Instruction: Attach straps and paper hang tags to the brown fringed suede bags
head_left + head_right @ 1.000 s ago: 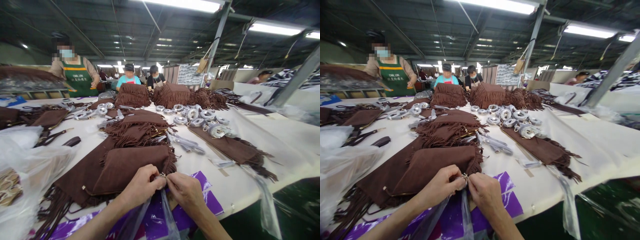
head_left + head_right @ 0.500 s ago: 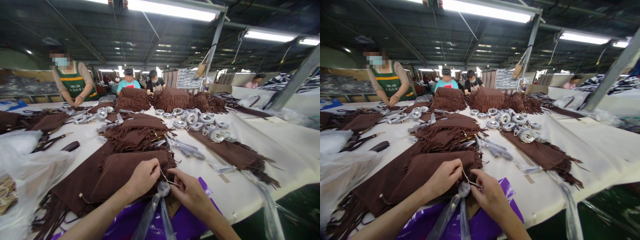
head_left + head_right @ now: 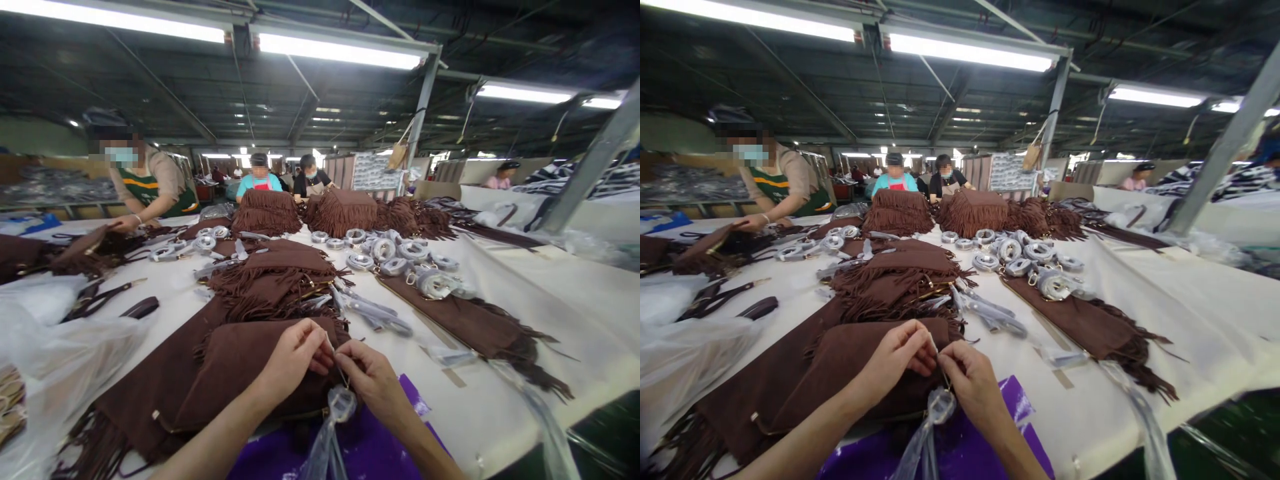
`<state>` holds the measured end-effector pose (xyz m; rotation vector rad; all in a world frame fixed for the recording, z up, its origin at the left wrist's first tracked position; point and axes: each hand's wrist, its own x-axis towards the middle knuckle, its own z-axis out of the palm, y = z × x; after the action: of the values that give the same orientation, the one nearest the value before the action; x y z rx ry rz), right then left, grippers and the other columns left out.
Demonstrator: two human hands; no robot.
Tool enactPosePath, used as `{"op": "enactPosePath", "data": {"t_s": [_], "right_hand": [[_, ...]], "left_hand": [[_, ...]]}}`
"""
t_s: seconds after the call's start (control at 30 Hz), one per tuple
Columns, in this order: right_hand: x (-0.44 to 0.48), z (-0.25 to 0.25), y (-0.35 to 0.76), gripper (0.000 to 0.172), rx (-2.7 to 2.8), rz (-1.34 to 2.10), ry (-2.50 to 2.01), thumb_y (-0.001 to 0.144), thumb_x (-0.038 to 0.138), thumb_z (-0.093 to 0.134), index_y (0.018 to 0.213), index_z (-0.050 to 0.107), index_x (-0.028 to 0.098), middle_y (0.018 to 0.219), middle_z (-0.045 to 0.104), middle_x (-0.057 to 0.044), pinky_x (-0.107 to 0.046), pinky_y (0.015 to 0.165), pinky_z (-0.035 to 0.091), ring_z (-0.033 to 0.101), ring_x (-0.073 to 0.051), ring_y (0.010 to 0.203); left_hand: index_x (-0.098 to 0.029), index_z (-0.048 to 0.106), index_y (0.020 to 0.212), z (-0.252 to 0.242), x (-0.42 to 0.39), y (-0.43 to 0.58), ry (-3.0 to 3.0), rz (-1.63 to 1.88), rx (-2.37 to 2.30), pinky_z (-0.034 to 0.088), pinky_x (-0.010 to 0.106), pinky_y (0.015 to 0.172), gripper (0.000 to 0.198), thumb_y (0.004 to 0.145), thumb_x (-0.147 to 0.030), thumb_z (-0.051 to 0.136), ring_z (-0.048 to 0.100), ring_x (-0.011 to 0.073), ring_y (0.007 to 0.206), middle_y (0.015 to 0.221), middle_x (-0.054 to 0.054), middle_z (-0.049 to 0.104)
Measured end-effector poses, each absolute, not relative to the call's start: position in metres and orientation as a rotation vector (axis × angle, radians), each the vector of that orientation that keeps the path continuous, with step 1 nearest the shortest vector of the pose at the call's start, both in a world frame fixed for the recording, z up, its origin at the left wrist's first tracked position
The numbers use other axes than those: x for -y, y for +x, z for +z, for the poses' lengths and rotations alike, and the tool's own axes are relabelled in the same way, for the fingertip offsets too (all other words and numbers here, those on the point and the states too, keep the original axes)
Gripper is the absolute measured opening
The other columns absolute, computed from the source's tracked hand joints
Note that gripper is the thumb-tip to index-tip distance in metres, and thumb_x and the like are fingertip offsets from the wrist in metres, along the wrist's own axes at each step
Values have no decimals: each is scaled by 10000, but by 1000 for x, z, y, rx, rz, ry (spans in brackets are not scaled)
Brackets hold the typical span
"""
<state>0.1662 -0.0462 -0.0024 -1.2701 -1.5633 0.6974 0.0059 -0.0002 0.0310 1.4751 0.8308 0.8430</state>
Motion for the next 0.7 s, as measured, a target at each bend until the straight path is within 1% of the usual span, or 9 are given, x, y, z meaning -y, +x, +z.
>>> {"op": "enactPosePath", "data": {"t_s": [0.07,0.13,0.2,0.27,0.33,0.4,0.47,0.6,0.7], "right_hand": [[47,-6,166,300,1525,717,-1273,881,413,500,699,596,196,648,534,9,-263,583,366,487,-167,630],[48,-8,166,312,1508,735,-1279,880,427,498,688,582,197,650,531,8,-265,586,368,485,-169,635],[49,-7,167,323,1495,747,-1289,876,439,497,665,557,202,630,505,16,-262,567,356,470,-166,620],[50,-7,167,331,1482,762,-1293,875,454,494,658,542,208,603,467,28,-258,538,332,445,-160,594],[51,-6,167,331,1469,778,-1289,873,462,490,659,532,213,586,441,37,-256,517,313,425,-156,576],[52,-6,167,325,1459,779,-1291,869,457,487,651,515,218,573,418,44,-256,509,302,409,-153,564],[53,-6,166,317,1459,778,-1305,867,449,484,649,507,219,571,409,46,-257,514,304,401,-152,562],[55,-6,166,319,1489,750,-1327,886,443,471,663,509,217,609,449,31,-265,550,336,429,-161,593],[52,-7,165,308,1499,620,-1359,895,433,461,680,514,219,646,498,9,-280,588,357,469,-180,632]], "left_hand": [[-146,575,809,22,3,9,1438,819,-796,515,240,543,234,791,-377,615,595,145,642,741,22,609],[-133,627,829,12,6,11,1485,825,-775,489,221,507,226,726,-327,682,574,148,652,754,24,600],[-127,674,807,6,8,14,1543,897,-793,456,210,484,195,718,-300,685,560,150,655,769,38,603],[-133,696,747,2,11,17,1596,1016,-831,430,210,497,154,740,-283,662,546,146,651,749,40,597],[-144,684,679,1,12,19,1658,1115,-848,414,217,537,140,754,-255,646,534,140,648,703,30,580],[-152,647,628,3,13,20,1737,1177,-849,398,226,575,169,774,-231,621,526,137,647,666,20,564],[-158,607,617,5,14,19,1828,1194,-854,383,233,599,189,798,-210,588,517,136,649,661,15,557],[-174,531,649,7,14,19,1962,1159,-916,354,243,602,162,808,-154,509,481,132,640,673,4,528],[-181,501,649,4,13,19,1948,1099,-939,350,250,605,148,796,-165,489,466,136,643,665,0,515]]}}
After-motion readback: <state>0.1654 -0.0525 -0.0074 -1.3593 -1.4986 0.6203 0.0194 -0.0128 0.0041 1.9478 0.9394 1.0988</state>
